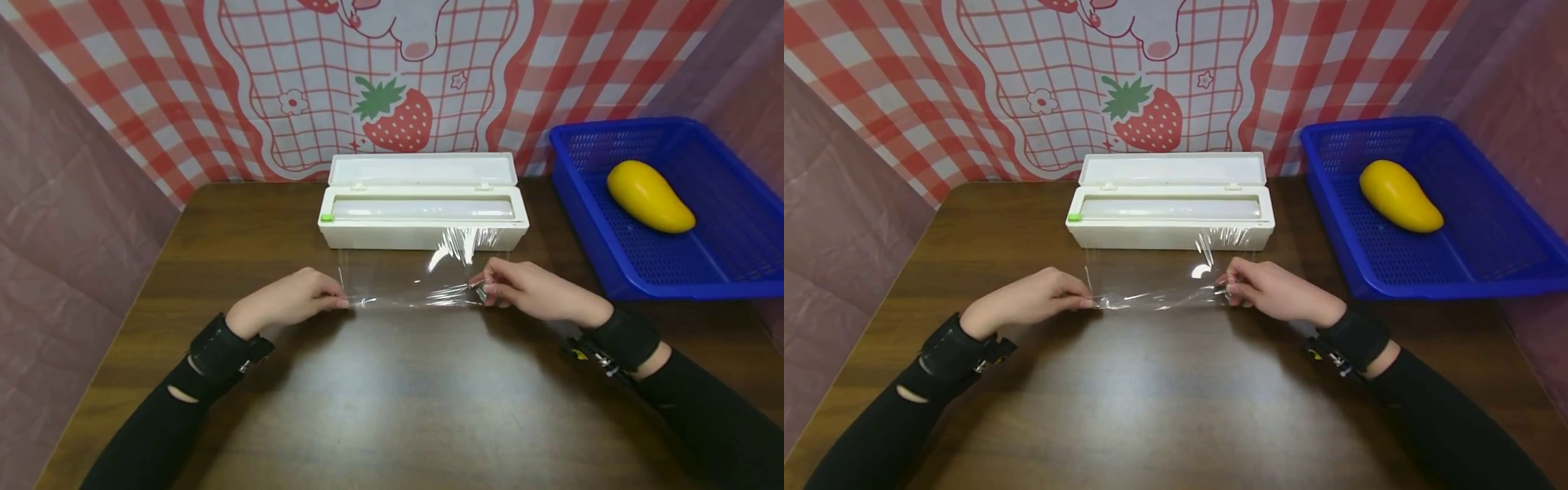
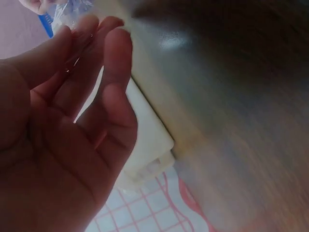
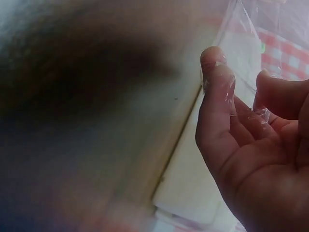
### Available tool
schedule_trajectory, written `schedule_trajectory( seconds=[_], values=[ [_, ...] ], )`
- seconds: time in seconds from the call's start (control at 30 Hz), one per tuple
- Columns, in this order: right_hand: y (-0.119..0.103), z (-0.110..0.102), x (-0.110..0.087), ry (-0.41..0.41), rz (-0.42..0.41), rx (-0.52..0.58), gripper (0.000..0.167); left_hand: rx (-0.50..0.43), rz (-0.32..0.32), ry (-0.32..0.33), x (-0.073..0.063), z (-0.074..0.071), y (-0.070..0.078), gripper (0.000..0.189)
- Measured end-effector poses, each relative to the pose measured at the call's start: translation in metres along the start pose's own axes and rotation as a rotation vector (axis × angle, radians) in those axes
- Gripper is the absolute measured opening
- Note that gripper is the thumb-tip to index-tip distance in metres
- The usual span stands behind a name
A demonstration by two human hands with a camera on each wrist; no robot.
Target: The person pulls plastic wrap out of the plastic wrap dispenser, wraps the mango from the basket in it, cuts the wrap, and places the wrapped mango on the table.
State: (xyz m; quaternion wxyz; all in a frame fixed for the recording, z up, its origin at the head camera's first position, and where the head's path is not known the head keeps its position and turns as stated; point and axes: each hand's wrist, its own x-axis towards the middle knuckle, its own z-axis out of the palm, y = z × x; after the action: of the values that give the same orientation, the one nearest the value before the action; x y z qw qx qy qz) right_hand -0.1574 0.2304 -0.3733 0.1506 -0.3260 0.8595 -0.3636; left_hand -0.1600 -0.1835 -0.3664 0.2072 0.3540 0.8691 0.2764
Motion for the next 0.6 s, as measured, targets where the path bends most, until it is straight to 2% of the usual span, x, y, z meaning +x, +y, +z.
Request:
schedule_trajectory(
  seconds=[0.1, 0.23, 0.33, 0.47, 0.53, 0.6],
  values=[
    [0.003, 0.001, 0.000, 0.010, 0.019, 0.005, 0.014, 0.001, 0.018, -0.018, 0.005, 0.001, 0.001, 0.013],
    [0.007, 0.002, -0.002, 0.032, 0.032, 0.038, 0.014, 0.026, 0.071, 0.002, 0.005, 0.002, 0.001, 0.013],
    [0.010, 0.002, -0.002, 0.076, 0.028, 0.041, 0.011, 0.071, 0.104, 0.078, 0.007, 0.003, 0.001, 0.012],
    [0.012, 0.001, 0.002, 0.180, -0.026, -0.064, 0.012, 0.107, 0.088, 0.201, 0.010, 0.001, 0.000, 0.012],
    [0.013, 0.000, 0.004, 0.227, -0.047, -0.120, 0.015, 0.089, 0.072, 0.221, 0.013, -0.001, 0.001, 0.013],
    [0.013, -0.001, 0.007, 0.254, -0.054, -0.153, 0.018, 0.058, 0.057, 0.216, 0.015, -0.002, 0.001, 0.014]
  ],
)
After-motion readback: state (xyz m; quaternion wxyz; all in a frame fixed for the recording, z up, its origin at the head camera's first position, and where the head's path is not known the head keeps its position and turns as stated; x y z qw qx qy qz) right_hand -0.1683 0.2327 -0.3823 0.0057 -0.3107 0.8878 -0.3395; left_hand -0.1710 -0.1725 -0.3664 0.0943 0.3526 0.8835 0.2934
